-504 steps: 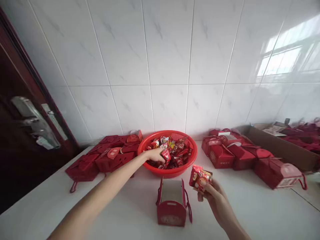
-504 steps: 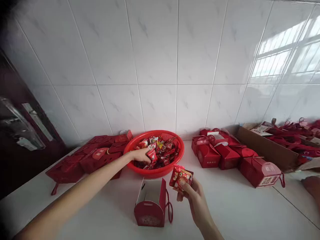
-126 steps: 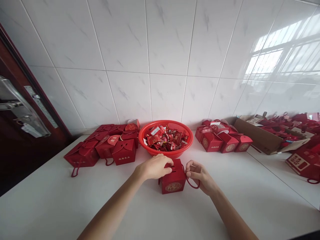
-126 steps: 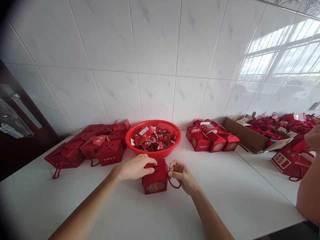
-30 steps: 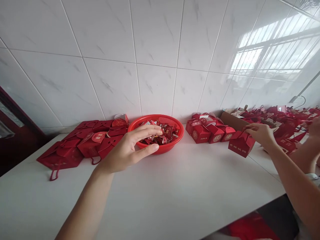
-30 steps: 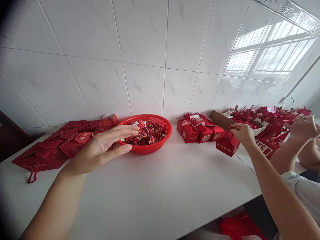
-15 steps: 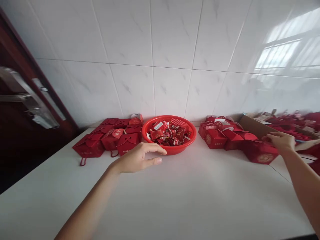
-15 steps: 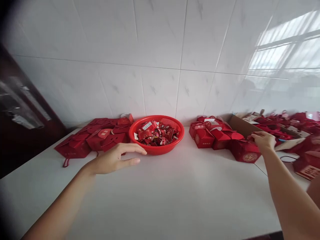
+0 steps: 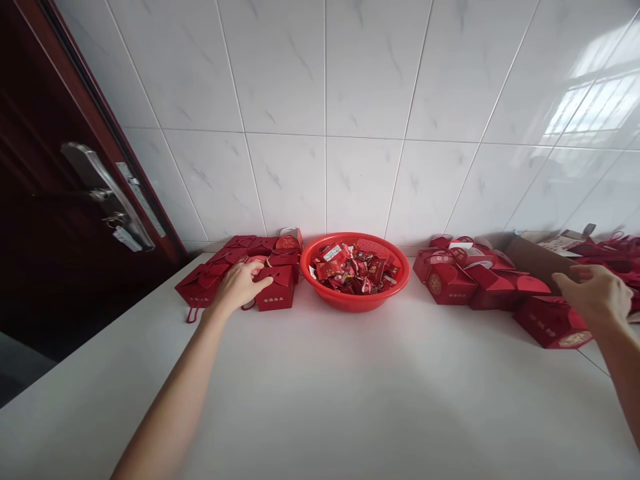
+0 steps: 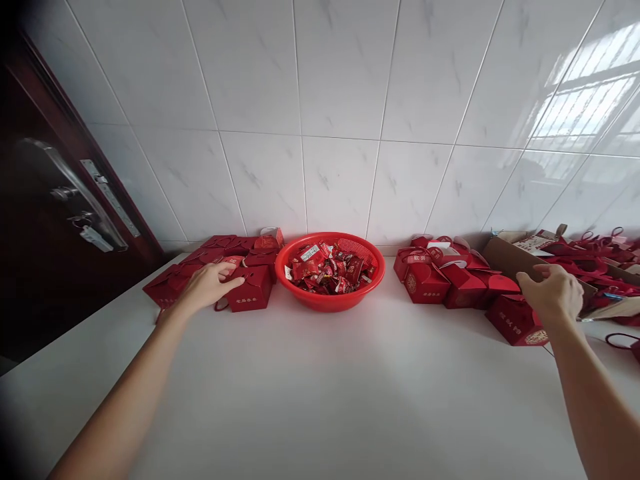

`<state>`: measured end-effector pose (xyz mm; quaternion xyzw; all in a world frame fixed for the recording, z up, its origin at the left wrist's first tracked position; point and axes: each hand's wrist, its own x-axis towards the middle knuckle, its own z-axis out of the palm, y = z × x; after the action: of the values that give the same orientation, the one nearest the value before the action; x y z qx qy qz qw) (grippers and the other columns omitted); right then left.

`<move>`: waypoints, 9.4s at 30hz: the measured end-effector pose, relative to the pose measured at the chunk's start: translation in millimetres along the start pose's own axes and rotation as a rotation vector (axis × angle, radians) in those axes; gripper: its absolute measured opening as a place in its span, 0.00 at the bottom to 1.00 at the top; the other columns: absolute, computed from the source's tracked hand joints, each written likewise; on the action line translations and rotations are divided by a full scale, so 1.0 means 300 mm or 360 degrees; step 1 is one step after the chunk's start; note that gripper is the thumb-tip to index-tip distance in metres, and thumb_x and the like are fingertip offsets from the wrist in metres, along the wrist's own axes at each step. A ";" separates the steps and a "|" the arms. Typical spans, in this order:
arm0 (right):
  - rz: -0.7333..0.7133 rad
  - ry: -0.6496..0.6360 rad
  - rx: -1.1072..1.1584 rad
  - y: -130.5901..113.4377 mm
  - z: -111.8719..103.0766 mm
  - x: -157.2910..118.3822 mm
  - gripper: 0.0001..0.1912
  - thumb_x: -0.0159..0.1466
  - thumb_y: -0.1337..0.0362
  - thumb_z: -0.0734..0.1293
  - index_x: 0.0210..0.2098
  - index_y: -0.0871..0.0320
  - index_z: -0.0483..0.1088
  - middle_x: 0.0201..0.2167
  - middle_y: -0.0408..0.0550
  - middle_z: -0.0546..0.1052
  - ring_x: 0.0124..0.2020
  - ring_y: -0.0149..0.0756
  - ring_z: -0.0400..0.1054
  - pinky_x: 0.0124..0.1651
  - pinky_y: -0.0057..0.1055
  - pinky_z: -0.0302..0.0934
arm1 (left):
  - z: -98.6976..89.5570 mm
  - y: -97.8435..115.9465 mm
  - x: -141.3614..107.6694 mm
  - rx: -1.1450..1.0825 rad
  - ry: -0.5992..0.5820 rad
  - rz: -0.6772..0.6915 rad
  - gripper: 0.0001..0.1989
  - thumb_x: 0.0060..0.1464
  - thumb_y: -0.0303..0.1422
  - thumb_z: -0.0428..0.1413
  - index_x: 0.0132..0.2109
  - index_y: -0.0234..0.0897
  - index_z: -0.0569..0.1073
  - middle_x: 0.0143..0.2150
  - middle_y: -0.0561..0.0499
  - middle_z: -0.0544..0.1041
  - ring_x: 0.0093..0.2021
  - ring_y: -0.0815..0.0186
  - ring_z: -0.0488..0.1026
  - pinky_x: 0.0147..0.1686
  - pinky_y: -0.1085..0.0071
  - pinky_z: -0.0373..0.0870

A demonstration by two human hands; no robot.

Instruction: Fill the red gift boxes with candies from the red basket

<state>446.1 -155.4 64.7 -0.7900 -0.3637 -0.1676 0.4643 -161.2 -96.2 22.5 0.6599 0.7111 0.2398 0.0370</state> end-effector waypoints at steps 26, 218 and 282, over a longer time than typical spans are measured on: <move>-0.0301 -0.1901 0.1557 -0.348 0.123 -0.833 0.17 0.65 0.50 0.66 0.42 0.57 0.72 0.38 0.51 0.78 0.26 0.34 0.74 0.33 0.35 0.71 | -0.122 0.187 -0.146 -0.0557 -0.0300 0.0480 0.15 0.55 0.38 0.50 0.40 0.41 0.80 0.41 0.51 0.83 0.30 0.63 0.77 0.33 0.69 0.75; -0.0569 -0.1127 0.1196 -0.187 0.179 -0.770 0.17 0.69 0.50 0.60 0.50 0.51 0.70 0.57 0.57 0.71 0.35 0.37 0.75 0.45 0.39 0.71 | 0.334 0.495 0.261 -0.1702 -0.0916 0.0289 0.10 0.49 0.33 0.59 0.39 0.34 0.77 0.36 0.47 0.79 0.32 0.66 0.74 0.35 0.71 0.71; 0.0229 -0.0977 0.1761 -0.491 0.339 -0.545 0.15 0.54 0.54 0.72 0.38 0.54 0.73 0.41 0.49 0.78 0.35 0.38 0.72 0.39 0.36 0.67 | 0.362 0.593 0.214 -0.1100 -0.0813 0.0953 0.20 0.45 0.37 0.67 0.46 0.37 0.79 0.49 0.46 0.80 0.48 0.56 0.76 0.48 0.64 0.71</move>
<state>220.1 -92.2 4.2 -0.4678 -0.4590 0.3107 0.6885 34.5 -0.5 13.0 0.8210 0.3389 0.2921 0.3546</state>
